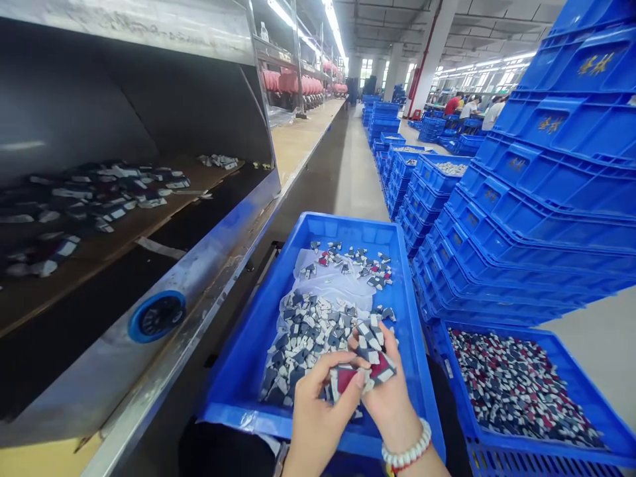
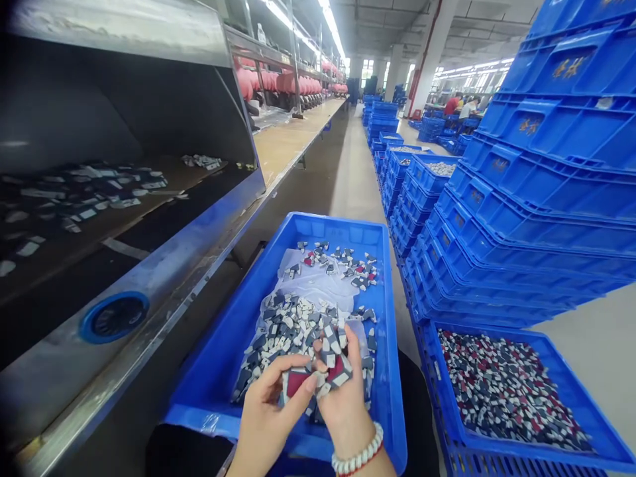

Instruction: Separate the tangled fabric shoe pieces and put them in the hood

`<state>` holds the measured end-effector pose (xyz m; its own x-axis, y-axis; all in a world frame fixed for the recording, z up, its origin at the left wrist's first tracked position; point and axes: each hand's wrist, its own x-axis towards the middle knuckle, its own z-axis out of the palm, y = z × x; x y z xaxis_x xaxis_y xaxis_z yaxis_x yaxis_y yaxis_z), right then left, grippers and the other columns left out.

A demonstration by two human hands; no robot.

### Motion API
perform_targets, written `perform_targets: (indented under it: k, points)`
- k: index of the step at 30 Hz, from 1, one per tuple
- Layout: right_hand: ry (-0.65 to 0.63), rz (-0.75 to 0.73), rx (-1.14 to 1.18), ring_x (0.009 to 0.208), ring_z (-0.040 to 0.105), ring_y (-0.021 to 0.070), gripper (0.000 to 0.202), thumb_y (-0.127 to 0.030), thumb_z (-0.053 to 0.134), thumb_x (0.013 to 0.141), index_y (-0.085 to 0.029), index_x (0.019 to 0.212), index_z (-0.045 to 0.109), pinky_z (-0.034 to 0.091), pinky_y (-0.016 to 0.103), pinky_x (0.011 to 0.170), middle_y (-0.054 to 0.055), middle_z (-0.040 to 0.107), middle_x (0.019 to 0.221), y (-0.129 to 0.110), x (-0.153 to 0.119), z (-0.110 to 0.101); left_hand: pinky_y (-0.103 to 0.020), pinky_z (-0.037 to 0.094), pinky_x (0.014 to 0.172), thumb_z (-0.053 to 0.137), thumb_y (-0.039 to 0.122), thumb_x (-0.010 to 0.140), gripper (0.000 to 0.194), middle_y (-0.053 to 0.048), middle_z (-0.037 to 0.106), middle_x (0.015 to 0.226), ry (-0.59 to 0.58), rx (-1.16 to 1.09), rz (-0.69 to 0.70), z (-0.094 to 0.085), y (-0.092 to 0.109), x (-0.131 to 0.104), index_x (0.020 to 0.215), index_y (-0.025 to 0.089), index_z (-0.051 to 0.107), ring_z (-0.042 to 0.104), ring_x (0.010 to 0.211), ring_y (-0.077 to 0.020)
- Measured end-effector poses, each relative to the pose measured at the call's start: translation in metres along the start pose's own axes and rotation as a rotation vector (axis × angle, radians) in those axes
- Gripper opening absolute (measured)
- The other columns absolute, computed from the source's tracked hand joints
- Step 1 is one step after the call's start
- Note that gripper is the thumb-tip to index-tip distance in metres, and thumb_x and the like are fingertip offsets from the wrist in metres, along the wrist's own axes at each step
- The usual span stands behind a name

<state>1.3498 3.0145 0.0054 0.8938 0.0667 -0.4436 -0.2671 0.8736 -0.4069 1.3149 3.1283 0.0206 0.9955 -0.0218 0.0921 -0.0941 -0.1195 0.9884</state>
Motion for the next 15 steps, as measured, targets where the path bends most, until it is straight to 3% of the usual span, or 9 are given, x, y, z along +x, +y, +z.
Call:
perform_targets:
  k: [2, 4, 8, 10, 12, 15]
  points:
    - [0.101, 0.12, 0.119, 0.053, 0.056, 0.0098, 0.025, -0.044, 0.065, 0.083, -0.02, 0.085, 0.063, 0.052, 0.021, 0.051, 0.001, 0.066, 0.071, 0.014, -0.015, -0.004, -0.02, 0.046, 0.056, 0.068, 0.043, 0.086, 0.023, -0.002, 0.072, 0.083, 0.029, -0.091, -0.071, 0.002, -0.001, -0.015, 0.088, 0.02, 0.066, 0.06, 0.063, -0.0122]
    - [0.198, 0.119, 0.157, 0.062, 0.064, 0.0127, 0.017, -0.036, 0.067, 0.083, -0.021, 0.09, 0.063, 0.054, 0.021, 0.053, 0.001, 0.07, 0.075, 0.024, -0.026, -0.006, -0.019, 0.036, 0.043, 0.061, 0.055, 0.087, 0.039, -0.002, 0.068, 0.071, 0.054, -0.221, -0.156, 0.003, -0.001, -0.023, 0.077, 0.018, 0.062, 0.05, 0.047, -0.0083]
    - [0.302, 0.113, 0.166, 0.064, 0.069, 0.0145, 0.008, -0.029, 0.06, 0.09, -0.022, 0.09, 0.063, 0.057, 0.023, 0.054, 0.0, 0.072, 0.073, 0.032, -0.046, 0.0, -0.017, 0.019, 0.037, 0.033, 0.075, 0.089, 0.068, 0.002, 0.045, 0.039, 0.05, -0.606, -0.444, 0.002, -0.003, -0.027, 0.064, 0.015, 0.056, 0.029, 0.03, -0.0047]
    - [0.328, 0.13, 0.183, 0.061, 0.068, 0.0137, 0.015, -0.03, 0.053, 0.094, -0.021, 0.087, 0.063, 0.057, 0.022, 0.052, 0.001, 0.071, 0.071, 0.029, -0.054, 0.003, -0.017, 0.018, 0.036, 0.024, 0.078, 0.088, 0.075, 0.003, 0.038, 0.034, -0.022, -0.729, -0.562, -0.002, -0.006, -0.026, 0.064, 0.016, 0.057, 0.027, 0.029, -0.0056]
    - [0.35, 0.123, 0.18, 0.058, 0.067, 0.012, 0.019, -0.029, 0.049, 0.097, -0.02, 0.087, 0.063, 0.054, 0.019, 0.046, 0.001, 0.071, 0.072, 0.025, -0.059, 0.005, -0.019, 0.024, 0.036, 0.02, 0.079, 0.088, 0.077, 0.004, 0.038, 0.035, -0.13, -0.817, -0.63, -0.008, -0.009, -0.025, 0.072, 0.017, 0.062, 0.035, 0.03, -0.0088]
    - [0.328, 0.118, 0.169, 0.051, 0.061, 0.0093, 0.017, -0.026, 0.049, 0.096, -0.02, 0.086, 0.062, 0.045, 0.015, 0.036, -0.002, 0.069, 0.068, 0.021, -0.064, 0.002, -0.02, 0.035, 0.043, 0.025, 0.076, 0.09, 0.075, 0.0, 0.048, 0.044, -0.348, -0.883, -0.718, -0.018, -0.013, -0.027, 0.067, 0.015, 0.063, 0.048, 0.037, -0.0107]
